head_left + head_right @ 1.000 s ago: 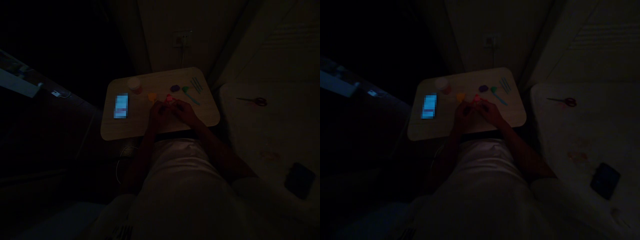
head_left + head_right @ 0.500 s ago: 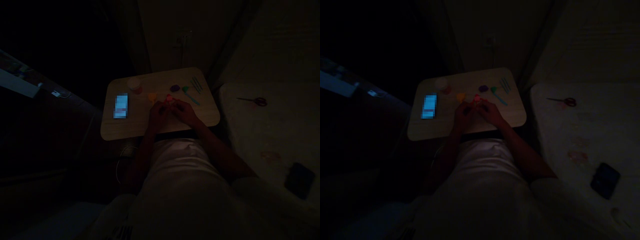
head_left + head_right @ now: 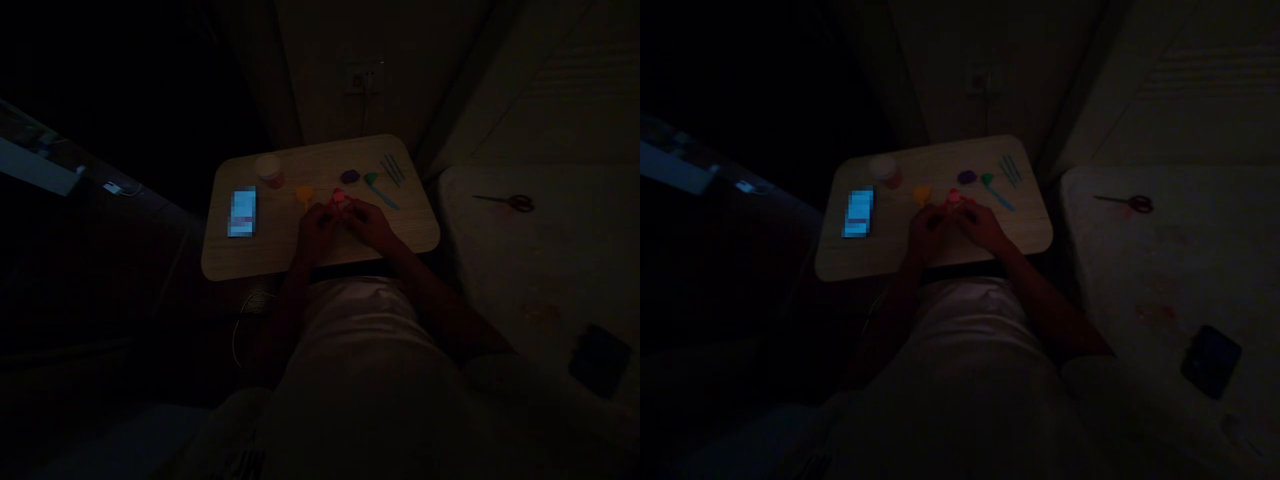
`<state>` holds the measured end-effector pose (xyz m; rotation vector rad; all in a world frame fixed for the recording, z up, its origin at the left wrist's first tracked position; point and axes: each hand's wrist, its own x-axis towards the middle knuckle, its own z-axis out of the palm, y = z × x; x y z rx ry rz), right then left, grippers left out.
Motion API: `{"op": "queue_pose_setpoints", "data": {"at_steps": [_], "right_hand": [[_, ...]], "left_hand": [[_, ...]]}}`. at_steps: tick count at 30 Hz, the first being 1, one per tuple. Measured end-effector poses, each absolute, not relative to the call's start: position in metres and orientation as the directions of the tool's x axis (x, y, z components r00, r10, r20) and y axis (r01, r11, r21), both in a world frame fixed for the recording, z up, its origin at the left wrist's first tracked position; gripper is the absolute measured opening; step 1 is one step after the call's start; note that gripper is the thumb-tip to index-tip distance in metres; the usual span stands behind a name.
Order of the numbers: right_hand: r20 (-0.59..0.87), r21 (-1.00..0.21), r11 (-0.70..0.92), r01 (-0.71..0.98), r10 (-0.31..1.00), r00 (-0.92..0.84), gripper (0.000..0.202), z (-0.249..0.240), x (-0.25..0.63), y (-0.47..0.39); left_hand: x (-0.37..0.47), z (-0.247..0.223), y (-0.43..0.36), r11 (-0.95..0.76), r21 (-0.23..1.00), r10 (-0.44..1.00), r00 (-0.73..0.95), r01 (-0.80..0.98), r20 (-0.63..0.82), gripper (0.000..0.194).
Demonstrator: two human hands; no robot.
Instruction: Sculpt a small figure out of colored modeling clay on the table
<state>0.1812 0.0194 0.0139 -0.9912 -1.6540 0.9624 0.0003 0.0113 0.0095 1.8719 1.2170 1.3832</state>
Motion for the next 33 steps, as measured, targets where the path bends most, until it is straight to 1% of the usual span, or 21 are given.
{"op": "queue_pose_setpoints", "data": {"at_steps": [5, 11, 15, 24, 26, 28, 30, 33], "right_hand": [[0.337, -0.915, 0.374, 0.150, 0.915, -0.223, 0.028, 0.0127, 0.1813, 0.0198], [0.314, -0.925, 0.348, 0.153, 0.927, -0.205, 0.029, 0.0100, 0.1808, 0.0211], [0.317, -0.930, 0.345, 0.131, 0.928, -0.195, 0.027, 0.0114, 0.1801, 0.0204], [0.338, -0.930, 0.358, 0.081, 0.922, -0.189, 0.020, 0.0089, 0.1791, 0.0215], [0.339, -0.932, 0.353, 0.088, 0.930, -0.142, 0.019, 0.0071, 0.1789, 0.0231], [0.343, -0.931, 0.347, 0.112, 0.938, -0.054, 0.019, 0.0055, 0.1792, 0.0247], [0.359, -0.923, 0.348, 0.162, 0.933, 0.042, 0.017, 0.0049, 0.1796, 0.0259], [0.381, -0.906, 0.346, 0.244, 0.918, 0.113, 0.015, 0.0067, 0.1799, 0.0257]], "left_hand": [[0.0003, 0.0108, 0.0105, -0.508, 0.798, 0.856, 0.087, 0.323, 0.509, 0.007], [0.0008, 0.0137, 0.0090, -0.474, 0.792, 0.871, 0.073, 0.385, 0.486, 0.016], [0.0005, 0.0127, 0.0102, -0.476, 0.790, 0.869, 0.069, 0.385, 0.490, 0.019], [0.0002, 0.0133, 0.0091, -0.481, 0.786, 0.866, 0.073, 0.389, 0.494, 0.013], [0.0009, 0.0151, 0.0081, -0.465, 0.800, 0.875, 0.059, 0.379, 0.481, 0.013], [0.0013, 0.0160, 0.0076, -0.449, 0.819, 0.882, 0.033, 0.356, 0.469, 0.013], [0.0012, 0.0154, 0.0078, -0.433, 0.830, 0.890, 0.023, 0.351, 0.455, 0.012], [0.0002, 0.0124, 0.0097, -0.424, 0.830, 0.893, 0.012, 0.362, 0.451, 0.012]]}}
